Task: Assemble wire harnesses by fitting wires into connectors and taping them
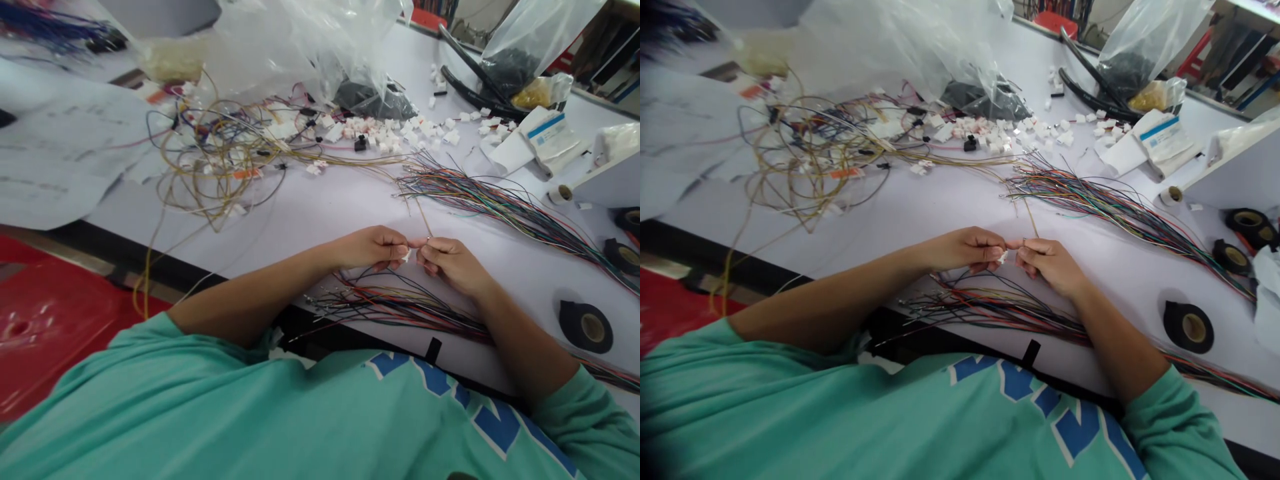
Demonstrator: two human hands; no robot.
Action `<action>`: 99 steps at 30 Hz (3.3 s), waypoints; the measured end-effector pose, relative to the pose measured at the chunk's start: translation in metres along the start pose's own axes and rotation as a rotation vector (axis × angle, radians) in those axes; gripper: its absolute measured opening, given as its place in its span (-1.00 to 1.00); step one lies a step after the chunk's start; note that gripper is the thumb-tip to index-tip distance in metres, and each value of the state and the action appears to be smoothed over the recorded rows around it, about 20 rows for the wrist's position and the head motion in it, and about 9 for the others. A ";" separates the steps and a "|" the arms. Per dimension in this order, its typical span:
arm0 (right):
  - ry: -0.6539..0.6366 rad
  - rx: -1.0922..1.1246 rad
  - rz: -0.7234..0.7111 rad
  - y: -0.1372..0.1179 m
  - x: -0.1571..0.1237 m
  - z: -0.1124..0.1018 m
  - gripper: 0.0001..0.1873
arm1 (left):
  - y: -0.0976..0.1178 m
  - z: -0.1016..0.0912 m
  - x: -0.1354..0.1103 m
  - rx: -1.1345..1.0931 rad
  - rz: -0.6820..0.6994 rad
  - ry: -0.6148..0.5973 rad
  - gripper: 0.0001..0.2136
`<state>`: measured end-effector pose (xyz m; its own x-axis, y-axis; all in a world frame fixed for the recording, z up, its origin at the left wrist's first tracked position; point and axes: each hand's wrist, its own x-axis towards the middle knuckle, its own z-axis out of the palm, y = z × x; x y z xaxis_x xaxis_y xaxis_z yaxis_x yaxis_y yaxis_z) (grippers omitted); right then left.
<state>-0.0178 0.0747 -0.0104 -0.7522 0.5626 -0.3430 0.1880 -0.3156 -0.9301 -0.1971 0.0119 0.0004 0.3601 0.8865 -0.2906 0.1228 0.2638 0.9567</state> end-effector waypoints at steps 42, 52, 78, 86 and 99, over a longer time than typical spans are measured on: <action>0.241 -1.075 -0.375 -0.003 -0.013 0.017 -0.92 | 0.002 0.003 -0.001 0.322 0.027 -0.016 -0.73; 0.244 -0.761 -0.263 -0.004 -0.011 0.019 -0.90 | -0.001 0.005 0.001 0.194 -0.045 0.002 -0.76; 0.018 -0.612 -0.110 -0.010 -0.007 0.006 -0.75 | -0.003 -0.002 0.007 -0.096 -0.077 0.039 -0.74; -0.183 -0.812 -0.041 -0.035 -0.019 -0.007 -0.73 | -0.008 -0.011 0.015 -0.153 -0.019 -0.042 -0.70; 0.152 -0.746 0.067 -0.024 -0.068 -0.013 -0.82 | 0.002 -0.011 0.016 0.087 0.081 -0.081 -0.62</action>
<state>0.0367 0.0541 0.0336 -0.6391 0.6764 -0.3661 0.6476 0.2164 -0.7306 -0.2011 0.0310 -0.0019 0.4448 0.8693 -0.2157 0.1685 0.1553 0.9734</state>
